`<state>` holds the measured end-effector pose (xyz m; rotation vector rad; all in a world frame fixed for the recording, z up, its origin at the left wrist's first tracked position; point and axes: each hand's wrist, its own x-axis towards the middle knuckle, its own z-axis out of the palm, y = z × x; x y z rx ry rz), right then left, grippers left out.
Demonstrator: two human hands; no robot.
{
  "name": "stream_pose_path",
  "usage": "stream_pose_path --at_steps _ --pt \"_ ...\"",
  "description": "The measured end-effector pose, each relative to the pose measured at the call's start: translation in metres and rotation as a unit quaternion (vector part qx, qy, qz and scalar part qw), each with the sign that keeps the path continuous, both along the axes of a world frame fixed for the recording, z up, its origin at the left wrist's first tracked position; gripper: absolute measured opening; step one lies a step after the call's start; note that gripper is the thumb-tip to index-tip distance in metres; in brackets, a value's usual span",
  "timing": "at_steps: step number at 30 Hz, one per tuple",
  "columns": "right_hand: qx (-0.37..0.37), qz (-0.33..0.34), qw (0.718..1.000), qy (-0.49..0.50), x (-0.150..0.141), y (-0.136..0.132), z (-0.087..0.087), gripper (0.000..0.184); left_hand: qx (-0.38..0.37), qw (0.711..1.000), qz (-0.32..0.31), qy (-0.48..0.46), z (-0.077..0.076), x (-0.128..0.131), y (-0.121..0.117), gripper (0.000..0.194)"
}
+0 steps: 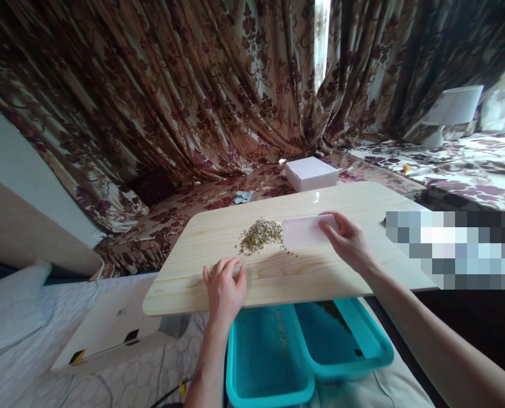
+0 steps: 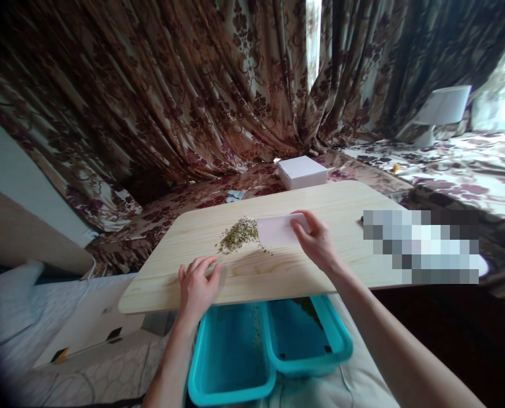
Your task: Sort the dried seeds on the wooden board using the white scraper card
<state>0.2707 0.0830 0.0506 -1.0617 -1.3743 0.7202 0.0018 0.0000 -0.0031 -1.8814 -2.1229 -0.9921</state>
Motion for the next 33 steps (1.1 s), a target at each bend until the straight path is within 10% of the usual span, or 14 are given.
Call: stream_pose_path --at_steps 33 --pt "-0.048 0.082 0.993 0.071 -0.009 0.019 -0.011 0.025 0.0 1.0 -0.002 0.004 0.0 0.0 0.0 0.022"
